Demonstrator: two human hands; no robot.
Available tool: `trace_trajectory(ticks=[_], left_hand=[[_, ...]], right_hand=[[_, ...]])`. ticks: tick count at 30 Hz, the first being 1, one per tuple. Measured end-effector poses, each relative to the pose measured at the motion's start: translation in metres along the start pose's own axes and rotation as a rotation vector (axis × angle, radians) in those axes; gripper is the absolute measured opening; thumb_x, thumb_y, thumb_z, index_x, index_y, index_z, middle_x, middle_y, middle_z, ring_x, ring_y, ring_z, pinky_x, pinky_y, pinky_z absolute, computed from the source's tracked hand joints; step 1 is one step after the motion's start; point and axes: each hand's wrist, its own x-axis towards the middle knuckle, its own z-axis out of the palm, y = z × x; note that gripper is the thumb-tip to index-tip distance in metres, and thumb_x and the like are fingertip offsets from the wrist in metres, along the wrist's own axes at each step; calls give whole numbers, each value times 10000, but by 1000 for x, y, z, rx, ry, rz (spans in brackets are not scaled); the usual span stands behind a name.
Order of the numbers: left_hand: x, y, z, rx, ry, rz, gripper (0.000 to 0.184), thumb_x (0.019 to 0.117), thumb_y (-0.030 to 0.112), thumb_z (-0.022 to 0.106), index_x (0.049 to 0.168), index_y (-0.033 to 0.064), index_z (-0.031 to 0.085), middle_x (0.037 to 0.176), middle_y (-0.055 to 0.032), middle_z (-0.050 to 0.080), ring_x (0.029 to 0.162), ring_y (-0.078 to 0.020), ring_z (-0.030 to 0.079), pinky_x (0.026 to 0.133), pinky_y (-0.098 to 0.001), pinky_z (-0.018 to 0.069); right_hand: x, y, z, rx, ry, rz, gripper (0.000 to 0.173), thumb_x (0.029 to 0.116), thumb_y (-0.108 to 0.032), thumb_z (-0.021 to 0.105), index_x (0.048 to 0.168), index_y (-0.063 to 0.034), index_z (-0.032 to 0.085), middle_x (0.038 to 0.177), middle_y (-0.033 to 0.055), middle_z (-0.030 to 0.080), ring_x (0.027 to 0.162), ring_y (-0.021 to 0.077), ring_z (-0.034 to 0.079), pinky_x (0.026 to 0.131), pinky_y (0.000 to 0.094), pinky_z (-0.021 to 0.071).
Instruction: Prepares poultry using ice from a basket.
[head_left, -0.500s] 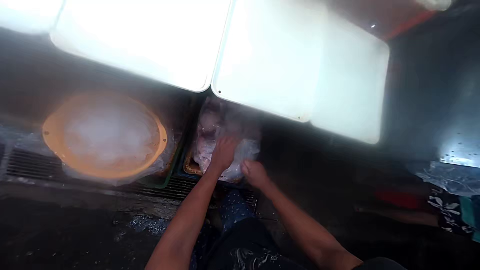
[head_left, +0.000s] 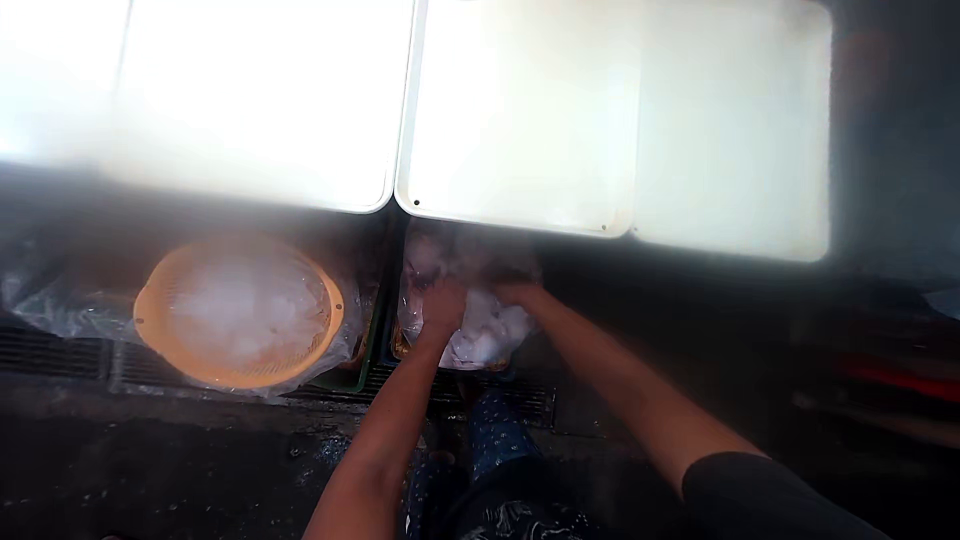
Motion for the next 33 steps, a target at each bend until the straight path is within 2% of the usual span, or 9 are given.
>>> trace_trajectory(ticks=[5,9,15,19,22,25,27,29,33], left_hand=[[9,-22,1,106,194,143,181,970,97,605,1092,158,724,1187,-115,678,1126,-353,638,895,-542,533],[-6,-40,16,-8,151,4,263,977,76,567,1153,164,743,1255,-119,676,1184,-351,624,992,-565,495],[-16,-140,-33,-57,144,-234,194,973,113,617,1111,89,750,1163,-239,684,1087,-466,652,866,-693,509],[-1,-89,-68,-13,91,-399,573,956,248,678,1420,-52,523,1508,-361,409,1396,-551,396,1061,-736,372],[-9,-28,-36,19,372,-23,563,854,220,748,1362,25,601,1432,-299,524,1361,-500,457,1126,-700,331],[-13,-1,25,-13,66,421,404,1063,296,463,1411,130,583,1430,-144,594,1393,-333,508,1219,-560,304],[-19,-16,51,7,-76,453,554,1089,478,336,1323,66,622,1371,-157,624,1363,-320,538,1231,-530,293],[-48,-36,65,84,44,524,588,1075,529,337,1121,61,690,1206,-150,686,1250,-319,615,1198,-524,350],[-116,-73,58,108,324,394,427,1028,468,507,888,104,682,1017,-112,706,1136,-303,664,1089,-492,469]], right_hand=[[-49,71,10,312,362,138,482,1029,-356,619,1459,-150,550,1366,146,647,1242,331,633,1053,600,497],[-54,76,72,8,543,128,467,1014,-537,540,1125,-132,743,1182,67,745,1121,280,701,1009,570,526],[-34,111,21,196,123,323,825,1006,-564,568,1624,-102,277,1607,217,397,1486,406,380,1197,634,303],[-27,52,38,-58,99,92,723,939,-523,658,1545,-179,465,1514,185,528,1419,433,456,1141,701,339],[-37,8,65,-240,62,-215,365,910,-337,668,1251,-213,705,1485,81,557,1411,400,440,1145,724,272],[-57,-1,89,-312,-6,-504,301,957,-324,621,1156,-129,733,1442,119,593,1444,363,430,1243,651,165],[-67,6,90,-313,-75,-590,340,979,-404,582,1100,-116,714,1204,125,693,1244,344,599,1181,625,320],[-83,21,82,-244,-251,-465,450,1004,-496,557,1169,-96,678,1111,161,719,1083,375,686,967,639,507],[-108,97,93,89,-334,103,749,945,-663,585,1405,-72,574,1279,252,663,1218,454,622,1028,711,453]])
